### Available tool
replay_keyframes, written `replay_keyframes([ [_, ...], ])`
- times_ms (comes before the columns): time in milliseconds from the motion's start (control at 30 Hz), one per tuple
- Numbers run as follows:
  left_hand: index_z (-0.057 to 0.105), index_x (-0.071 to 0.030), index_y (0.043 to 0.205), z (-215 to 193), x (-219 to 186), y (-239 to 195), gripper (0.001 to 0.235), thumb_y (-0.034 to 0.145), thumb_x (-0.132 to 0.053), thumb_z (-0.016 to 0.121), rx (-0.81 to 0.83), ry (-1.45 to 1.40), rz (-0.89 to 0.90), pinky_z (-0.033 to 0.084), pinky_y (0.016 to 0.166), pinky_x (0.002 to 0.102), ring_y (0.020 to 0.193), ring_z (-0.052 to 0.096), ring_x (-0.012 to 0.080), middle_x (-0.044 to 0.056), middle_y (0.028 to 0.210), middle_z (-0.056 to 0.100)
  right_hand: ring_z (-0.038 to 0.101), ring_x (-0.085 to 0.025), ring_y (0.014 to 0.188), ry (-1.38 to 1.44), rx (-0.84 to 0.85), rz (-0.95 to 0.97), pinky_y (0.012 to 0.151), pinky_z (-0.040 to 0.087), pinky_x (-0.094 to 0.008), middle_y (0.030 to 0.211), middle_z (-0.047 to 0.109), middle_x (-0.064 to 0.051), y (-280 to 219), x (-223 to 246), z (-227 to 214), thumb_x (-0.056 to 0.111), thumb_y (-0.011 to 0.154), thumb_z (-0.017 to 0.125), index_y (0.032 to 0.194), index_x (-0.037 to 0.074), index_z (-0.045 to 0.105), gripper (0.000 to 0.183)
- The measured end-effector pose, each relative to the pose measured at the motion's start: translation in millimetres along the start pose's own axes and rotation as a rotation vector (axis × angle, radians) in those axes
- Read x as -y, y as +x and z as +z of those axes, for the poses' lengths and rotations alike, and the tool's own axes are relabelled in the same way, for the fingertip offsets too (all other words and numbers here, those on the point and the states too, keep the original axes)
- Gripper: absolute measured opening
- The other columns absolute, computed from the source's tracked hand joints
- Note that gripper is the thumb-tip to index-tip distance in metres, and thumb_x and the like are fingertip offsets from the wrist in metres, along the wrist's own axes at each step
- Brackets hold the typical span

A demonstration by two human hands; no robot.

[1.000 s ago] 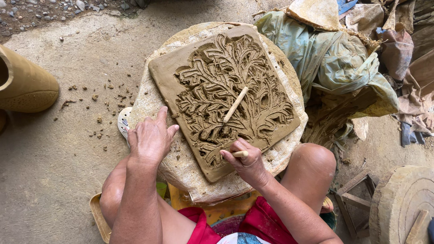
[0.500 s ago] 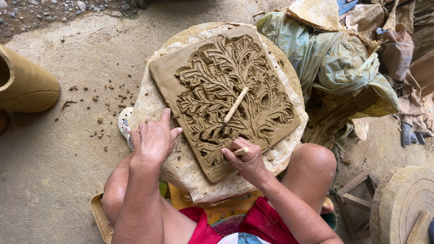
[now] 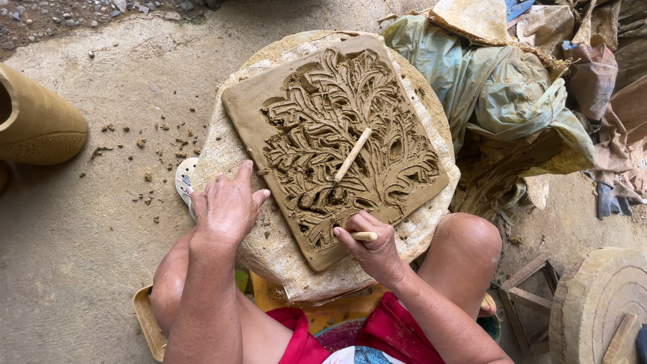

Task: The person carves a detailed tree design into a rectangular slab of clay using a small wooden tool. They are seated on the ground, working on the clay which is placed on a sack-covered surface.

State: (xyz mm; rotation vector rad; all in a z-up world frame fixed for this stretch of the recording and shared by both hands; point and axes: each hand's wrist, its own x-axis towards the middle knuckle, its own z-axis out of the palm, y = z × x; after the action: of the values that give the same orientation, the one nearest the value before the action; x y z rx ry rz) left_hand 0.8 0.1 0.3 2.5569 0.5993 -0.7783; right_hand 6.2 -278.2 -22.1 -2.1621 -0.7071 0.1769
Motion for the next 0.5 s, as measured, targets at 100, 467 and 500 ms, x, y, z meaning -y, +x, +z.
replay_keyframes([
  [100, 0.034, -0.026, 0.156, -1.3, -0.4, -1.9, 0.069, 0.098, -0.054, 0.057, -0.002, -0.006, 0.013, 0.038, 0.109, 0.066, 0.121, 0.061, 0.0362, 0.023, 0.121, 0.064, 0.059, -0.007, 0.056, 0.088, -0.026, 0.082, 0.046, 0.049, -0.025, 0.071, 0.061, -0.002, -2.9, -2.6, 1.6, 0.01, 0.093, 0.077, 0.078, 0.004, 0.062, 0.022],
  [467, 0.035, -0.022, 0.159, 7.2, 7.7, 4.8, 0.071, 0.099, -0.052, 0.059, -0.065, -0.013, 0.005, 0.046, 0.106, 0.059, 0.113, 0.067, 0.032, 0.02, 0.12, 0.065, 0.065, -0.005, 0.048, 0.352, -0.181, 0.215, 0.04, 0.053, -0.023, 0.066, 0.068, -0.002, -8.1, -32.9, 11.9, 0.011, 0.097, 0.071, 0.072, 0.007, 0.064, 0.026],
  [500, 0.037, -0.02, 0.159, 10.4, 10.4, 5.8, 0.07, 0.1, -0.051, 0.058, -0.093, -0.031, -0.007, 0.046, 0.106, 0.059, 0.111, 0.069, 0.0304, 0.017, 0.118, 0.067, 0.066, -0.006, 0.05, 0.435, -0.215, 0.21, 0.041, 0.054, -0.024, 0.068, 0.07, -0.003, -6.9, -35.7, 7.3, 0.01, 0.097, 0.07, 0.075, 0.006, 0.065, 0.022],
])
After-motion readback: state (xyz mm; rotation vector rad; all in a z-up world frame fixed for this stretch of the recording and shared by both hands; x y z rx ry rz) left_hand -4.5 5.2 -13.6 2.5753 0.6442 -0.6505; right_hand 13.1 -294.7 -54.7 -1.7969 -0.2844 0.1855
